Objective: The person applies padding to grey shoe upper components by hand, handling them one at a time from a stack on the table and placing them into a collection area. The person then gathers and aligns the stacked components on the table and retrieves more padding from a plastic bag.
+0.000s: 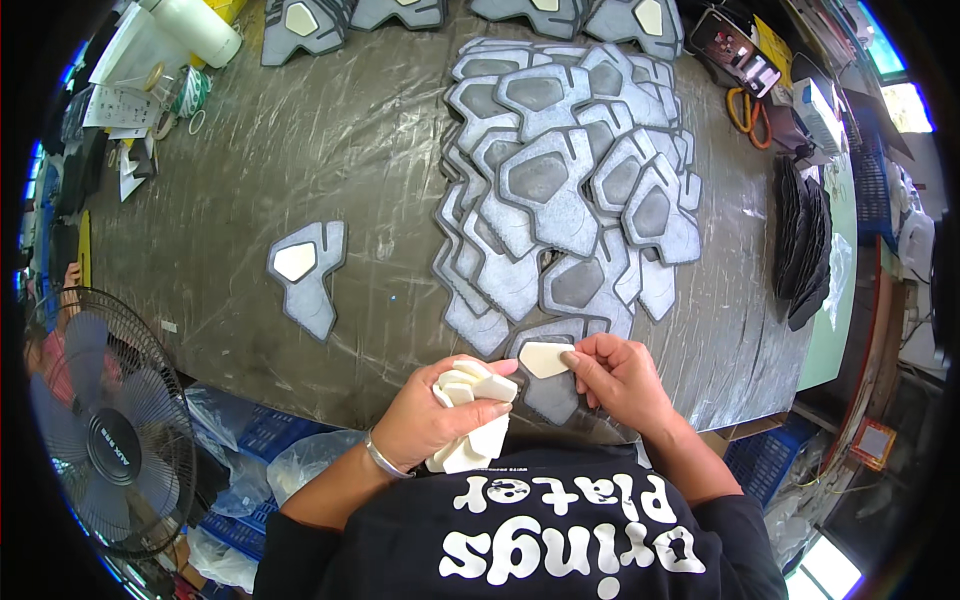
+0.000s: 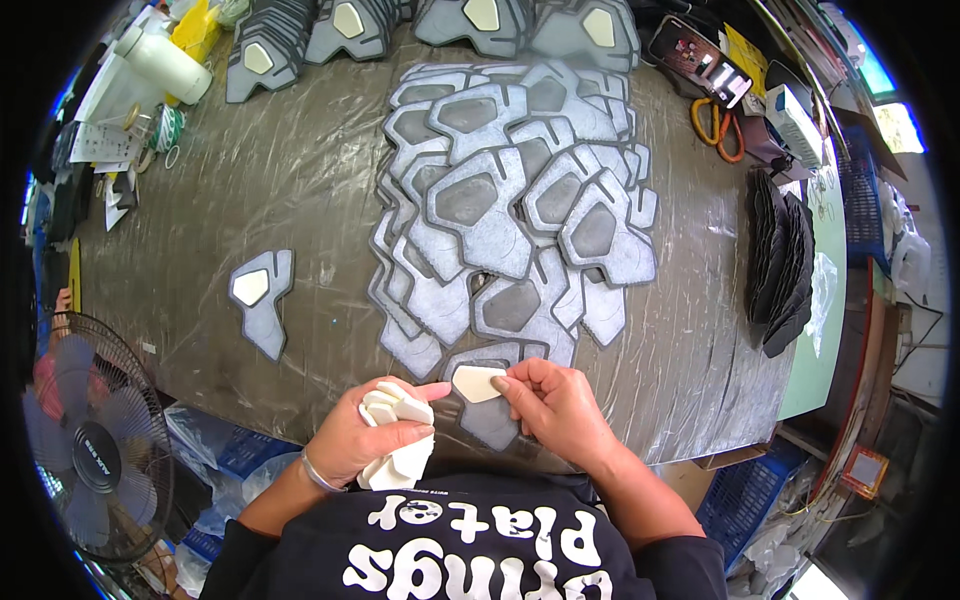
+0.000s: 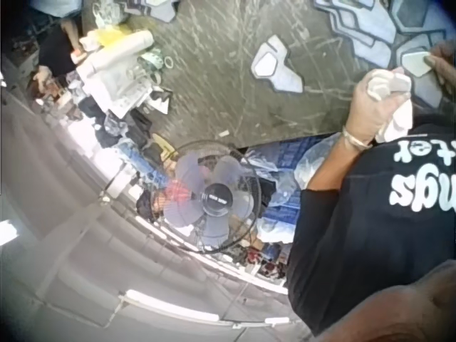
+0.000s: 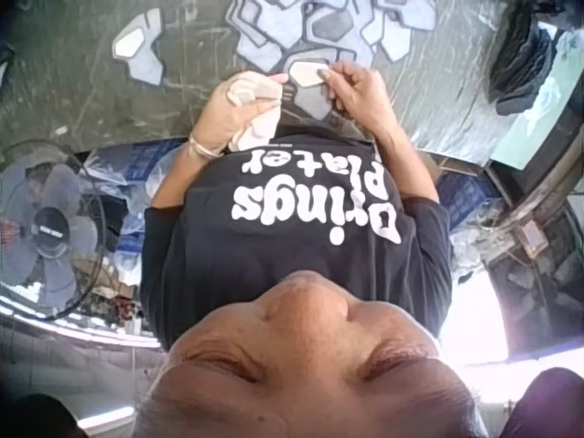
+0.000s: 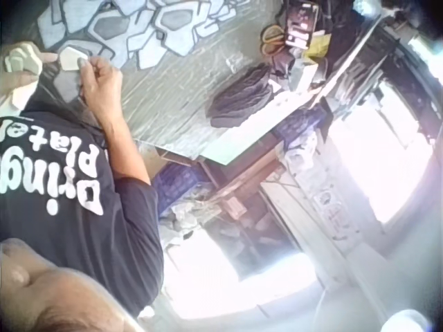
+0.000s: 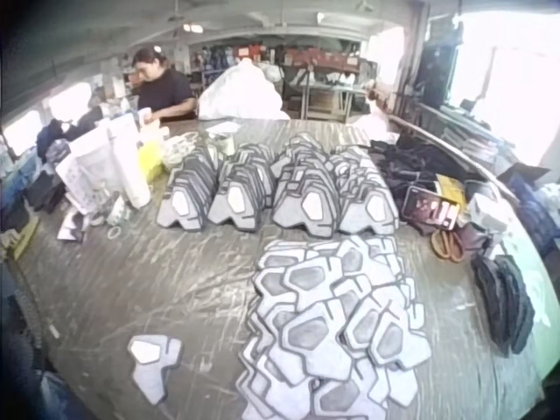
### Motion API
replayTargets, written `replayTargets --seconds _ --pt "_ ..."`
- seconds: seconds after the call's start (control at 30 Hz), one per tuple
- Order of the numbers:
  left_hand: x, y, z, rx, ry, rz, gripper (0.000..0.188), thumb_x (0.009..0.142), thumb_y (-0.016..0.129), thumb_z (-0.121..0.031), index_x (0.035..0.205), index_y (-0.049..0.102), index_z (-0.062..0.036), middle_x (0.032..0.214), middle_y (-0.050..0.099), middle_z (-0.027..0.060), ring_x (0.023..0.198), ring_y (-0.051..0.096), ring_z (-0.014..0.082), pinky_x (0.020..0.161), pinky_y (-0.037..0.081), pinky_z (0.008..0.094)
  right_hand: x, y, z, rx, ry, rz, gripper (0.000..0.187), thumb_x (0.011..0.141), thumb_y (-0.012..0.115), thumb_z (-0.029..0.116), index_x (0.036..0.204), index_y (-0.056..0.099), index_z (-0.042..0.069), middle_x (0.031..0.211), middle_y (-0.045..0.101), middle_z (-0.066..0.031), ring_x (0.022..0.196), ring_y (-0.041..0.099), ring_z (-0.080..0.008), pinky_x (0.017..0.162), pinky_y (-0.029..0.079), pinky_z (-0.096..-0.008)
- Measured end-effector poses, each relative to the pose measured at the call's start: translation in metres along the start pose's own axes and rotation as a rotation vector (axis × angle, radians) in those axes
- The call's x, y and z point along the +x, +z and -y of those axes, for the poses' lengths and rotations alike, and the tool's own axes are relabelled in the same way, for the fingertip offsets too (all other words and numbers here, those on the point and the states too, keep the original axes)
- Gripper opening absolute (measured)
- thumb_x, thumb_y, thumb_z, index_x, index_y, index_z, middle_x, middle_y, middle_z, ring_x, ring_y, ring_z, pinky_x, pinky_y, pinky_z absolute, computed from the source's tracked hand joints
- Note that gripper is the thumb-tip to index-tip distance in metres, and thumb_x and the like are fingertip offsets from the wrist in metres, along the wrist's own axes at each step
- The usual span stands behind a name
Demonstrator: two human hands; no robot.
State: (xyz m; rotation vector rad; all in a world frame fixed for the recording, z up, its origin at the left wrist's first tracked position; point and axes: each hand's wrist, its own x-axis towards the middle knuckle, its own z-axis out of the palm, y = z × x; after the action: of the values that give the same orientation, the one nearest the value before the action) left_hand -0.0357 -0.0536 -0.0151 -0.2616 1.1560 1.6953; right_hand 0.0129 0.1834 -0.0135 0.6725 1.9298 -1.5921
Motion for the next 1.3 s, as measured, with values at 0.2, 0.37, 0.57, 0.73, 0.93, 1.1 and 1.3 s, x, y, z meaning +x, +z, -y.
replayTargets --seconds 0.2,0.37,0.57,0.73,0.93,1.1,1.3 --pt "0.001 0.004 -0.005 -0.014 -0.036 -0.036 0.016 0.083 0.067 0.002 0.097 0.059 -0.0025 0.132 0.055 0.0178 0.088 0.06 0.008 0.075 0.049 0.0235 0.003 0.003 0.002 0.013 0.059 -0.022 0.025 0.091 0.065 0.021 0.091 0.064 -0.004 0.06 0.058 -0.0007 0.047 0.049 -0.0038 0.043 0.04 -0.0207" --pt "0.003 0.007 -0.006 0.037 -0.036 -0.04 0.016 0.083 0.067 0.001 0.097 0.06 -0.0023 0.132 0.055 0.0171 0.089 0.059 0.008 0.076 0.049 0.0237 0.003 0.002 0.002 0.023 0.089 -0.064 0.026 0.09 0.067 0.021 0.088 0.065 -0.004 0.059 0.058 -0.0009 0.047 0.05 -0.0036 0.042 0.04 -0.0206" --pt "0.002 0.002 0.001 0.052 -0.007 -0.021 0.027 0.085 0.067 0.001 0.111 0.061 0.0005 0.124 0.061 0.0052 0.092 0.06 0.0063 0.08 0.05 0.0224 0.004 0.005 -0.001 0.033 0.06 -0.098 0.024 0.088 0.069 0.02 0.085 0.065 -0.004 0.058 0.058 -0.0008 0.046 0.05 -0.0036 0.041 0.04 -0.0203" --pt "0.002 0.003 -0.002 0.102 0.022 -0.013 0.029 0.084 0.067 0.001 0.112 0.061 0.0003 0.124 0.061 0.0057 0.092 0.059 0.0059 0.08 0.049 0.0219 0.005 0.007 -0.003 0.013 0.062 -0.139 0.024 0.087 0.07 0.02 0.082 0.066 -0.002 0.057 0.059 -0.0008 0.045 0.05 -0.0037 0.041 0.04 -0.0208" --pt "0.004 0.006 -0.006 0.215 0.072 0.052 0.025 0.083 0.069 0.0 0.107 0.062 0.0001 0.129 0.058 0.0102 0.091 0.059 0.0057 0.079 0.048 0.0209 0.005 0.008 -0.003 0.005 0.064 -0.15 0.025 0.086 0.071 0.023 0.081 0.066 -0.002 0.055 0.058 -0.0009 0.043 0.05 -0.0043 0.04 0.039 -0.021" --pt "0.01 0.005 -0.002 0.31 0.12 0.082 0.018 0.078 0.072 0.003 0.093 0.063 -0.0029 0.121 0.061 0.0174 0.112 0.057 0.0145 0.082 0.046 0.0245 0.006 0.01 -0.006 -0.026 0.026 -0.185 0.025 0.084 0.072 0.021 0.076 0.065 -0.002 0.054 0.059 -0.003 0.043 0.05 -0.0053 0.041 0.04 -0.0235" --pt "0.011 0.008 -0.001 0.342 0.108 0.067 0.016 0.079 0.071 0.002 0.093 0.064 -0.0018 0.13 0.056 0.0215 0.107 0.058 0.0113 0.079 0.047 0.0239 0.007 0.016 -0.017 -0.096 -0.094 -0.289 0.025 0.082 0.073 0.019 0.072 0.064 -0.002 0.052 0.06 -0.0075 0.043 0.052 -0.0083 0.042 0.041 -0.0268"
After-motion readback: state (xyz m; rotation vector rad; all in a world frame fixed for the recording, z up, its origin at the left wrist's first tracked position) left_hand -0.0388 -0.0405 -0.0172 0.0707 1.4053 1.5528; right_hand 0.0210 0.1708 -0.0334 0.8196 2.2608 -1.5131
